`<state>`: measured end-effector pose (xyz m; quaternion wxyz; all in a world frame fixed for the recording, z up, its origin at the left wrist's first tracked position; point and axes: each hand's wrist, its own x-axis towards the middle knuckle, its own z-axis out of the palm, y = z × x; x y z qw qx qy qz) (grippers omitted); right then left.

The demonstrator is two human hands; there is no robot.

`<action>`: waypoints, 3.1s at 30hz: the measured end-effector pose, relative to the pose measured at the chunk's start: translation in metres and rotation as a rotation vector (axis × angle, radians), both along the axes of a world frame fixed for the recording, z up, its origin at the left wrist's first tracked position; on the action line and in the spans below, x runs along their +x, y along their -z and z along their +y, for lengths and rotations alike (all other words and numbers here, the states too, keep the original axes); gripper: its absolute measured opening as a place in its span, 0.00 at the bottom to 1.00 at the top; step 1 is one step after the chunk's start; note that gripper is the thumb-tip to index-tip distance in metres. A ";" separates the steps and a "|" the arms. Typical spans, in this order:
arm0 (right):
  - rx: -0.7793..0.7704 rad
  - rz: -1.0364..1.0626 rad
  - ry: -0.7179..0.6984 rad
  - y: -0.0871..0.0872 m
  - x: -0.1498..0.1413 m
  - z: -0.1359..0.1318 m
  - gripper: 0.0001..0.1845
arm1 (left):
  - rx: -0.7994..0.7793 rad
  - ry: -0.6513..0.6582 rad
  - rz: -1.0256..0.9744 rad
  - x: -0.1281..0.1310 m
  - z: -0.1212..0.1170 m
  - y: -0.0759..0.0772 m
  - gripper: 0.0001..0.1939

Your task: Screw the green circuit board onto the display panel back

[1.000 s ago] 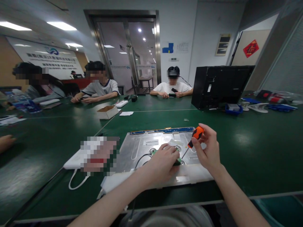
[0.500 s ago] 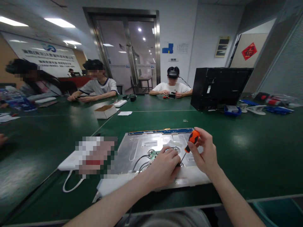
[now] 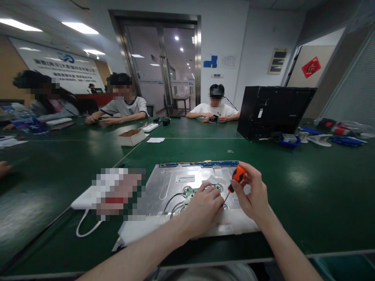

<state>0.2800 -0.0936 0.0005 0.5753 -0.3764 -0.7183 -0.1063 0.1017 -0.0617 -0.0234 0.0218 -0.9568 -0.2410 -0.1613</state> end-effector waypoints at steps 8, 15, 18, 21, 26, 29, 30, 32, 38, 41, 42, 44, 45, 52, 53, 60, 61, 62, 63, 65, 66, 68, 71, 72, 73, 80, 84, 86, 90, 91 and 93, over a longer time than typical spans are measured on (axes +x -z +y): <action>-0.006 -0.041 0.030 0.003 0.001 0.001 0.20 | -0.011 0.008 0.001 -0.001 -0.002 -0.002 0.06; -0.014 -0.035 0.034 0.005 0.001 0.000 0.20 | -0.041 -0.005 -0.013 -0.001 -0.002 -0.001 0.07; -0.002 -0.036 0.027 0.004 0.001 0.000 0.20 | -0.048 -0.016 -0.038 -0.001 -0.002 -0.001 0.07; 0.011 -0.033 0.026 0.004 0.001 0.001 0.20 | -0.042 -0.023 -0.047 -0.001 -0.002 -0.002 0.06; 0.012 -0.041 0.019 0.004 0.000 0.001 0.20 | -0.037 -0.027 -0.030 -0.002 -0.001 -0.004 0.06; 0.006 -0.055 0.014 0.003 -0.001 0.001 0.20 | -0.034 -0.022 -0.029 -0.002 -0.002 -0.003 0.05; 0.005 -0.058 0.014 0.003 -0.001 0.001 0.20 | -0.033 -0.023 -0.031 -0.001 -0.002 -0.003 0.05; 0.004 -0.068 0.012 0.002 -0.001 0.001 0.20 | -0.033 -0.027 -0.030 -0.001 -0.002 -0.002 0.06; 0.023 -0.068 0.041 0.003 -0.002 0.003 0.18 | -0.029 -0.020 -0.037 -0.001 -0.001 0.000 0.06; 0.025 -0.056 0.059 0.004 -0.001 0.004 0.18 | -0.032 -0.025 -0.055 -0.002 -0.001 0.000 0.06; 0.022 -0.050 0.058 0.004 -0.001 0.003 0.18 | -0.036 -0.026 -0.059 -0.003 -0.001 0.000 0.06; 0.012 -0.038 0.050 0.004 -0.001 0.003 0.19 | -0.048 -0.021 -0.065 -0.004 -0.001 0.000 0.05; 0.004 -0.036 0.046 0.004 0.000 0.002 0.19 | -0.055 -0.015 -0.068 -0.005 -0.001 0.000 0.05; -0.051 -0.037 0.029 0.007 0.000 -0.001 0.22 | -0.094 -0.003 -0.069 -0.007 -0.001 0.001 0.05; -0.048 -0.040 0.032 0.008 0.000 0.000 0.22 | -0.100 -0.004 -0.069 -0.007 -0.001 0.000 0.05; -0.002 -0.059 0.058 0.008 -0.001 0.003 0.21 | -0.122 0.004 -0.071 -0.006 0.000 0.001 0.06; 0.009 -0.065 0.065 0.007 -0.001 0.004 0.21 | -0.123 0.006 -0.072 -0.006 0.001 0.002 0.06; 0.017 -0.071 0.072 0.007 -0.001 0.004 0.21 | -0.121 0.005 -0.071 -0.006 0.001 0.002 0.06; 0.022 -0.077 0.077 0.007 -0.001 0.004 0.21 | -0.116 0.002 -0.070 -0.006 0.001 0.002 0.06; 0.020 -0.080 0.082 0.006 -0.001 0.004 0.21 | -0.099 -0.005 -0.062 -0.006 0.000 0.002 0.05; 0.016 -0.079 0.082 0.006 -0.001 0.004 0.21 | -0.089 -0.007 -0.057 -0.006 0.000 0.002 0.05; 0.007 -0.077 0.079 0.006 -0.002 0.004 0.22 | -0.066 -0.010 -0.050 -0.005 0.000 0.001 0.06; -0.020 -0.080 0.059 0.007 -0.001 0.003 0.23 | -0.042 -0.006 -0.049 -0.005 -0.001 0.001 0.06; -0.033 -0.082 0.045 0.007 -0.001 0.002 0.23 | -0.036 -0.003 -0.050 -0.005 0.000 0.001 0.06; -0.045 -0.082 0.029 0.007 -0.001 0.001 0.23 | -0.028 -0.002 -0.050 -0.005 0.000 0.002 0.06; -0.053 -0.086 0.002 0.010 -0.003 0.000 0.25 | -0.015 -0.024 -0.033 -0.002 0.002 0.004 0.06; -0.040 -0.077 0.033 0.012 -0.005 0.002 0.24 | -0.027 -0.030 -0.031 -0.001 0.002 0.005 0.06; -0.037 -0.067 0.045 0.014 -0.005 0.003 0.24 | -0.035 -0.026 -0.033 -0.001 0.002 0.005 0.06; -0.048 -0.073 0.058 0.014 -0.004 0.004 0.25 | -0.036 -0.030 -0.034 -0.001 0.001 0.004 0.05; -0.053 -0.076 0.056 0.013 -0.003 0.003 0.25 | -0.034 -0.032 -0.035 0.000 0.001 0.005 0.05; -0.066 -0.085 0.042 0.012 -0.003 0.002 0.26 | -0.034 -0.034 -0.035 0.000 0.002 0.006 0.05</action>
